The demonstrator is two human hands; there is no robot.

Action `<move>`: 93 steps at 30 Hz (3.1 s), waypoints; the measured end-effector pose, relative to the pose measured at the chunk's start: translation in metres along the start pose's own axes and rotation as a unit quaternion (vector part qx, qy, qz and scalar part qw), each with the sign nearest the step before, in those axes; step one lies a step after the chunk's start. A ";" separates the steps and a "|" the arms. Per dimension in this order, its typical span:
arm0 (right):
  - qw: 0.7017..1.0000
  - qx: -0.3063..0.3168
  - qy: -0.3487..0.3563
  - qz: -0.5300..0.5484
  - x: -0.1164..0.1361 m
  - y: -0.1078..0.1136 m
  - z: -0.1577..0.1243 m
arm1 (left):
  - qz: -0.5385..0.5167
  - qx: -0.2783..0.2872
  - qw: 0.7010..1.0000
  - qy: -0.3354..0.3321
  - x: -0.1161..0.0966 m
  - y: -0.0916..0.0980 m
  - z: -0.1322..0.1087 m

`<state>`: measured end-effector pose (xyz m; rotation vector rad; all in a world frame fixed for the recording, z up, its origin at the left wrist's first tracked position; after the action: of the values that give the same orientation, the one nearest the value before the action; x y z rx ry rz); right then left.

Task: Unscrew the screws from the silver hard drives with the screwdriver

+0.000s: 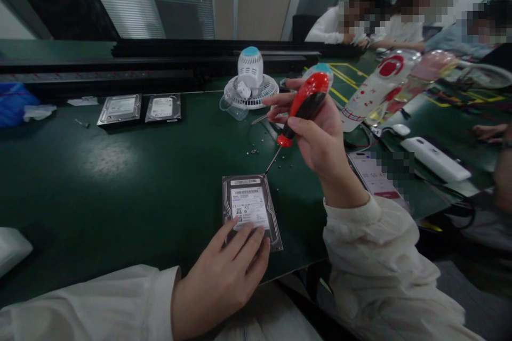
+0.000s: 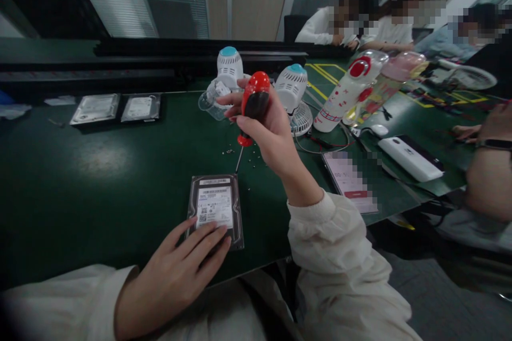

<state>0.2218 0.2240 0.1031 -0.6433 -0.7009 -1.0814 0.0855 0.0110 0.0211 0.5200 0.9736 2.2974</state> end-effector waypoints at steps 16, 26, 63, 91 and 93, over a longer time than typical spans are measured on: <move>1.000 -0.015 0.004 0.022 -0.004 -0.001 0.000 | 0.009 0.010 0.999 -0.038 0.001 -0.003 -0.001; 0.999 0.000 -0.021 0.030 -0.001 -0.005 0.000 | 0.017 0.005 0.998 -0.056 0.001 -0.002 0.001; 0.998 -0.014 -0.020 -0.062 -0.005 0.001 0.025 | 0.011 0.002 0.999 -0.046 0.020 -0.012 0.010; 0.990 -0.102 0.017 -0.090 -0.002 0.008 0.009 | -0.022 -0.016 0.994 -0.107 0.035 -0.018 0.016; 0.993 -0.099 0.015 -0.060 -0.004 0.007 0.008 | -0.020 -0.006 0.994 -0.107 0.034 -0.017 0.015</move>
<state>0.2262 0.2342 0.1042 -0.7606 -0.6176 -1.2790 0.0743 0.0508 0.0223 0.7181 0.8563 2.1587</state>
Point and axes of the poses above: each hand's wrist, its own z-axis towards the middle knuckle, its own y-axis out of the back of the hand, x = y × z, the point moved 2 cm from there along z, towards the middle knuckle, and after that the axes turned 14 degrees about -x, right-handed, at the moved point
